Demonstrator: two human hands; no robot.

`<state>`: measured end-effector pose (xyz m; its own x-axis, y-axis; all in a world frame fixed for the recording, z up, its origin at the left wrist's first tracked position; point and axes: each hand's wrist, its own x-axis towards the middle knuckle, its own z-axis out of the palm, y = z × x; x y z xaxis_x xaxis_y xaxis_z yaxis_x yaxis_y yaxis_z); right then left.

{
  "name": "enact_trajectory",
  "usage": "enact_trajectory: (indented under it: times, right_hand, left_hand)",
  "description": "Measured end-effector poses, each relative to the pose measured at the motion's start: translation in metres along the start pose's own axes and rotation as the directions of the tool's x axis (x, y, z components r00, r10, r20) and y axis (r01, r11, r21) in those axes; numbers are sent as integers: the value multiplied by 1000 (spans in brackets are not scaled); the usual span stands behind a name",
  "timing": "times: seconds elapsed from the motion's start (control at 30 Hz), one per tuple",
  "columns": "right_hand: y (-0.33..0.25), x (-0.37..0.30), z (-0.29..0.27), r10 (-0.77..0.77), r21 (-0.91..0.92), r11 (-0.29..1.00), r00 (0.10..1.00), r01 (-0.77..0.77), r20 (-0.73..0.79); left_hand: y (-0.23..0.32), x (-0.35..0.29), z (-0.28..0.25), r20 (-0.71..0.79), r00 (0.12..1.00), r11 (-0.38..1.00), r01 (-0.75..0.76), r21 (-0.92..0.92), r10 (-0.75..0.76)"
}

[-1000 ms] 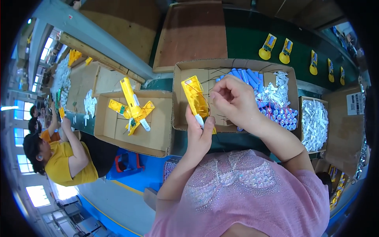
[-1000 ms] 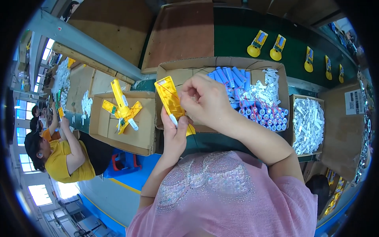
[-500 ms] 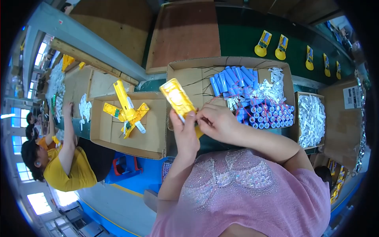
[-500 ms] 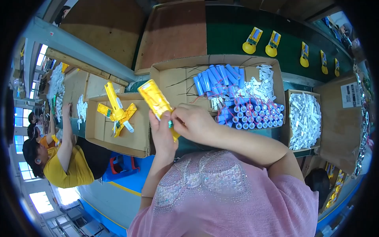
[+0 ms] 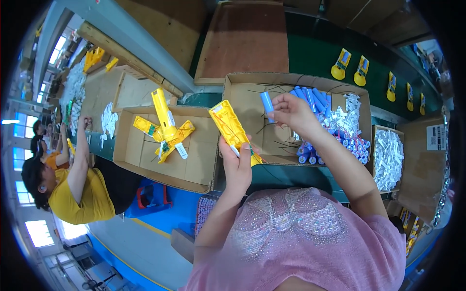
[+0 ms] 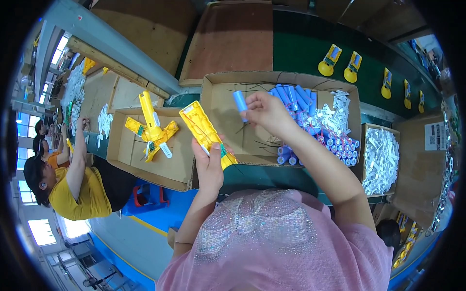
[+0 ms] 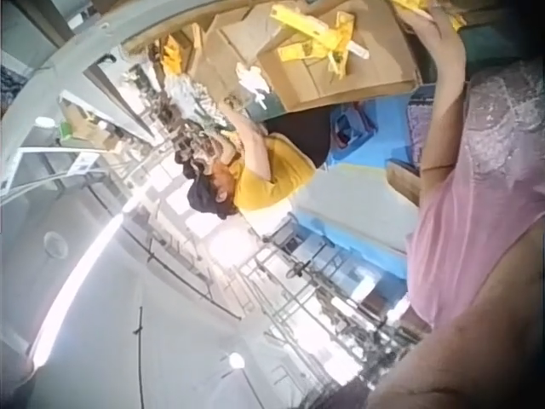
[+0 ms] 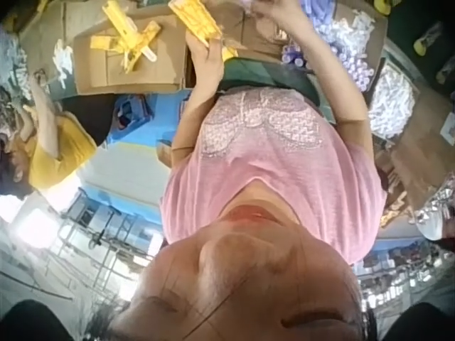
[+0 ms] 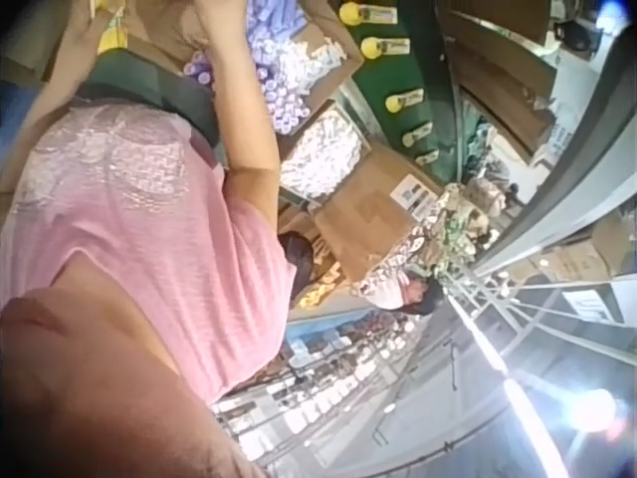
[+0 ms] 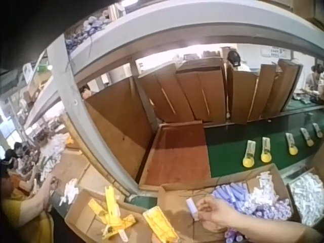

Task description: Manually assembling portable flashlights by inserting batteries and connecting internal components into plastic housings on an assembly line.

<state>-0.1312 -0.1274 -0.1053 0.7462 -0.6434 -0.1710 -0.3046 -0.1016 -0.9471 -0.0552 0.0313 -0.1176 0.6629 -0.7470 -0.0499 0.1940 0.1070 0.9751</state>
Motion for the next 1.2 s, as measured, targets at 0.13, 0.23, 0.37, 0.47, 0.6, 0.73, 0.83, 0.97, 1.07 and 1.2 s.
enact_trajectory:
  times: [0.13, 0.23, 0.37, 0.47, 0.6, 0.73, 0.83, 0.97, 1.07, 1.2]
  right_hand:
    - [-38, -30, 11, -57, 349, 936, 958, -46, 280]
    - [-40, -28, 9, 40, 103, 993, 981, -61, 192]
    - [-36, -34, 5, -21, 461, 882, 967, -101, 253]
    - [-29, -36, 3, -78, 383, 924, 982, 7, 171]
    - [-33, -39, -10, -13, 284, 958, 986, -35, 168]
    - [-26, -39, -15, -26, 349, 936, 979, -47, 203]
    - [-22, -43, -18, 18, 378, 921, 977, -99, 211]
    - [-27, -49, -14, -77, 406, 914, 985, 7, 155]
    - [-19, -50, -14, -103, 326, 942, 994, 83, 47]
    - [0, -49, -58, -172, 20, 985, 984, 171, 55]
  left_hand:
    - [-5, 1, 9, 94, 959, 894, -285, 346, 269]
    - [0, -2, 18, 132, 983, 956, -160, 247, 130]
    - [2, -5, 24, 196, 975, 966, -147, 212, 106]
    - [5, -3, 31, 187, 964, 892, -247, 378, 187]
    - [3, 1, 35, 207, 965, 878, -238, 415, 164]
    - [0, -1, 35, 264, 964, 983, -50, 179, 1]
    - [2, -5, 44, 283, 957, 979, -120, 165, 70]
    - [5, -10, 47, 198, 979, 983, -83, 163, 50]
    - [-3, -6, 50, 230, 972, 983, -84, 161, 45]
    - [-3, -3, 56, 189, 982, 1000, -12, 9, 10]
